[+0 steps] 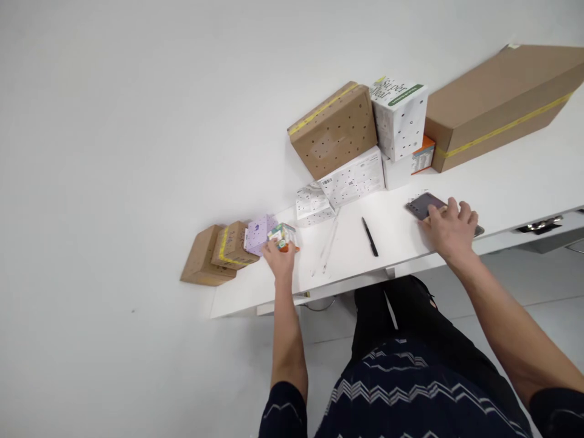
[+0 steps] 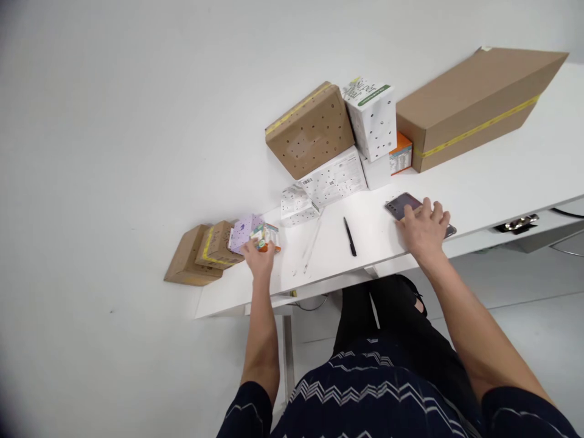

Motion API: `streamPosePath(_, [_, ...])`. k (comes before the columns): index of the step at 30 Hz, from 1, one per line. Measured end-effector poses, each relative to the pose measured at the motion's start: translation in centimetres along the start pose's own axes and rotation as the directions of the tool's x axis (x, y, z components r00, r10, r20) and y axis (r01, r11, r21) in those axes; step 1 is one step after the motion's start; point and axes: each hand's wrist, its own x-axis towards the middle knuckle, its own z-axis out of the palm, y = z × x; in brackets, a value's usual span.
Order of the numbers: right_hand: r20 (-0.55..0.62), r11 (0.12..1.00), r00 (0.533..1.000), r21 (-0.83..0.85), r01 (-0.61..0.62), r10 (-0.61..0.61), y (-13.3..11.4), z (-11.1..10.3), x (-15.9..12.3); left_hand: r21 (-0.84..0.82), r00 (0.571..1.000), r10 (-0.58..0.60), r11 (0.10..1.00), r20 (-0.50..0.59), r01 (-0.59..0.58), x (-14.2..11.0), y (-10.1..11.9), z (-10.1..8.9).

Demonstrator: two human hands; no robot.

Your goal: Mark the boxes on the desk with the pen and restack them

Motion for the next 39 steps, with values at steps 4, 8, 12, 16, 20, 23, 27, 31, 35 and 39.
streamPosePath(4, [-0.122, 0.964, 0.975, 0.169, 0.204, -0.185, -2.3, 0.8, -0.6, 0.105, 0.988, 0.054, 0.994, -0.141, -0.039, 4.7, -3.0, -2.3])
streamPosePath(8, [-0.212, 0.894, 0.955, 0.355, 0.275, -0.209, -4.7, 1.9, -1.8, 0.197, 0.998, -0.001, 0.980, -0.057, 0.012, 9.3, -6.4, -3.1])
streamPosePath(12, [-0.245, 0.845, 0.961, 0.479, 0.236, -0.129, -5.5, 2.7, -2.3, 0.258, 0.998, -0.066, 0.964, 0.015, 0.060, 11.1, -7.6, -2.6])
streamPosePath(16, [-0.239, 0.803, 0.970, 0.571, 0.171, -0.036, -5.4, 2.8, -2.3, 0.251, 0.997, 0.078, 0.965, 0.007, -0.077, 9.1, -3.4, 0.2])
streamPosePath(20, [-0.226, 0.766, 0.974, 0.622, 0.161, -0.021, -5.3, 2.7, -2.2, 0.128, 0.963, 0.097, 0.983, 0.252, -0.133, 5.8, 4.4, 5.0])
streamPosePath(23, [-0.201, 0.750, 0.979, 0.644, 0.149, -0.022, -5.2, 2.5, -2.2, 0.100, 0.889, -0.037, 0.995, 0.456, -0.010, 5.1, 9.6, 7.8])
streamPosePath(27, [-0.163, 0.743, 0.986, 0.654, 0.142, -0.045, -5.3, 2.0, -2.2, 0.200, 0.803, -0.179, 0.977, 0.568, 0.076, 6.0, 13.2, 9.5])
streamPosePath(31, [-0.149, 0.726, 0.988, 0.677, 0.121, -0.026, -5.3, 1.7, -2.3, 0.250, 0.828, -0.157, 0.968, 0.538, 0.022, 5.3, 13.0, 8.6])
streamPosePath(35, [-0.108, 0.710, 0.994, 0.701, 0.069, 0.010, -5.2, 1.6, -2.2, 0.233, 0.839, -0.087, 0.971, 0.537, -0.048, 0.8, 10.8, 4.7])
streamPosePath(39, [-0.066, 0.714, 0.998, 0.698, 0.042, 0.006, -5.2, 1.5, -2.2, 0.240, 0.851, -0.036, 0.965, 0.523, -0.108, -5.8, 9.5, -0.3])
